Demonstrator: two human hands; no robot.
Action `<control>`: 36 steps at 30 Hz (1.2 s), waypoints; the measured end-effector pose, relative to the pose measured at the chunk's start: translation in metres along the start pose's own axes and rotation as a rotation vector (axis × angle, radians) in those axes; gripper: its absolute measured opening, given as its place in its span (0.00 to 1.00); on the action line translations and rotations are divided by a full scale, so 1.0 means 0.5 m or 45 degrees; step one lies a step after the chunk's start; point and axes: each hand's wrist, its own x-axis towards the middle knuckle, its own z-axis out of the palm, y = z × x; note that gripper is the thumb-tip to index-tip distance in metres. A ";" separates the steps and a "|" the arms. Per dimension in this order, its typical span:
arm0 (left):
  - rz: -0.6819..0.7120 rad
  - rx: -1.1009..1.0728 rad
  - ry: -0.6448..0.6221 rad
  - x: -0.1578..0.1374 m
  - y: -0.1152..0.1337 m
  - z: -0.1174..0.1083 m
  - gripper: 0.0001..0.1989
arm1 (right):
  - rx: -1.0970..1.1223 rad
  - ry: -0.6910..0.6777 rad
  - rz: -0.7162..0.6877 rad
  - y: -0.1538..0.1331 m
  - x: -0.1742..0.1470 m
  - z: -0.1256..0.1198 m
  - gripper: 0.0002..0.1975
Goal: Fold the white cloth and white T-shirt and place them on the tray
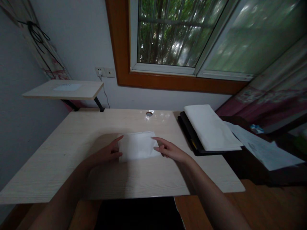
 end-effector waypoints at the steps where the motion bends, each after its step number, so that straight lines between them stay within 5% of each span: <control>1: -0.017 0.009 0.021 0.000 0.004 0.002 0.52 | 0.044 0.042 0.015 0.002 0.004 0.001 0.39; 13: 0.002 -0.170 0.375 0.065 0.007 0.032 0.53 | 0.542 0.513 0.058 -0.001 0.098 0.039 0.42; 22: -0.001 -0.191 0.183 0.036 0.008 0.026 0.50 | 0.583 0.353 -0.009 0.014 0.071 0.043 0.31; 36: 0.116 -0.104 0.580 0.090 0.024 0.002 0.44 | 0.515 0.604 -0.202 0.005 0.124 0.041 0.32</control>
